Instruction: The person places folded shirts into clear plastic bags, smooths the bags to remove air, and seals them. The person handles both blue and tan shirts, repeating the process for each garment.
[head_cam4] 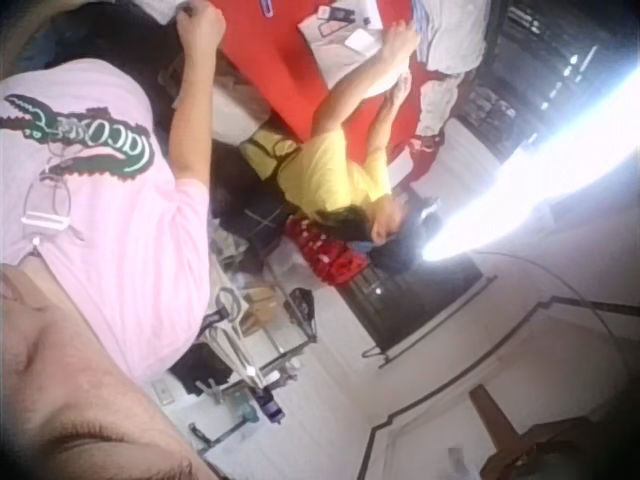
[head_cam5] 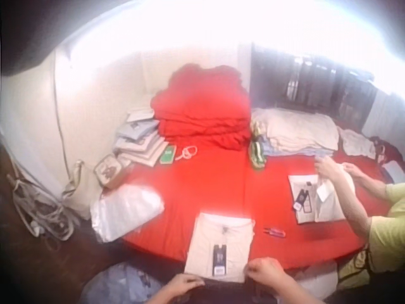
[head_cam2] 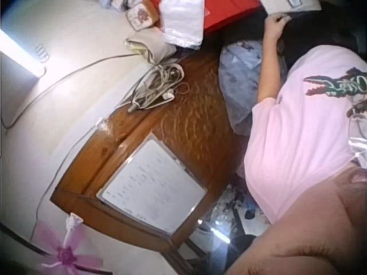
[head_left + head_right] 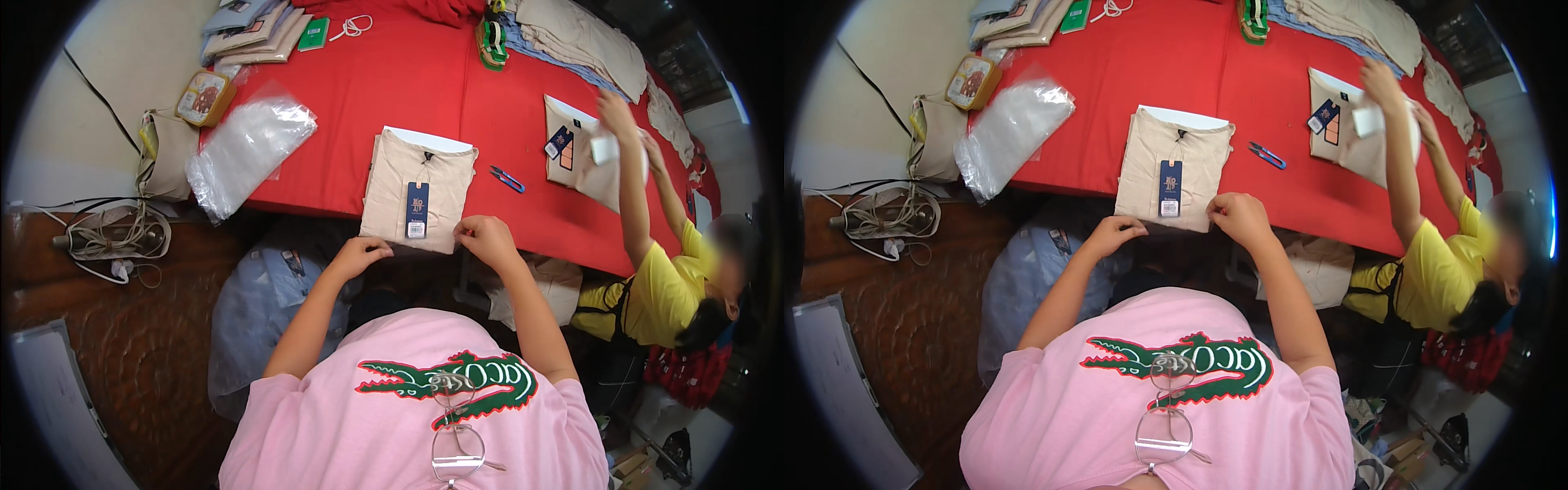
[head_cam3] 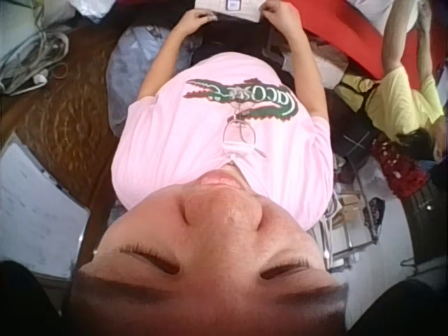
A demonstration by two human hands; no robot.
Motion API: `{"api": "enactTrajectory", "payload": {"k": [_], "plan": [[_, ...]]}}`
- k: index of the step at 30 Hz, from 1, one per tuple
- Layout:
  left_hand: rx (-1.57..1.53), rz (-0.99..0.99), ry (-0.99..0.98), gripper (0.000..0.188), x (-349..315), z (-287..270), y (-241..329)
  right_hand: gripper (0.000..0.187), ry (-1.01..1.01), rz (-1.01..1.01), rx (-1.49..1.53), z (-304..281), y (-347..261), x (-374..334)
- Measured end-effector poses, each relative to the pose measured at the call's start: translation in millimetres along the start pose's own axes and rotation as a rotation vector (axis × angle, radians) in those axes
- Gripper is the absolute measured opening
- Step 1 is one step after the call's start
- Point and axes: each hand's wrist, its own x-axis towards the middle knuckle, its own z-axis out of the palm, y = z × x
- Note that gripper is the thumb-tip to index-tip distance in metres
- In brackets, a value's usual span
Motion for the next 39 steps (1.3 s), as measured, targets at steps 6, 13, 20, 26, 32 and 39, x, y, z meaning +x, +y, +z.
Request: {"api": "enactTrajectory", "payload": {"k": [6, 13, 20, 26, 32, 39], "plan": [[0.332, 0.119, 0.115, 0.021, 5, -26, -16, 0.01, -0.06, 0.282, 0.213, 22, -12, 28], [0.492, 0.309, 0.347, 0.012, -5, -44, -27, 0.009, -0.033, 0.21, 0.378, 43, 3, 21], [0.552, 0.366, 0.194, 0.013, -9, -79, 15, 0.013, 0.037, 0.193, 0.415, 61, 19, 17], [0.478, 0.23, 0.046, 0.013, 5, -111, 46, 0.005, -0.006, 0.2, 0.503, 67, 19, 21], [0.558, 0.176, 0.033, 0.016, 41, -131, 58, 0.009, 0.055, 0.162, 0.647, 79, 15, 24], [0.497, 0.087, -0.055, 0.019, 60, -145, 57, 0.012, 0.068, 0.2, 0.704, 76, 7, 29]]}}
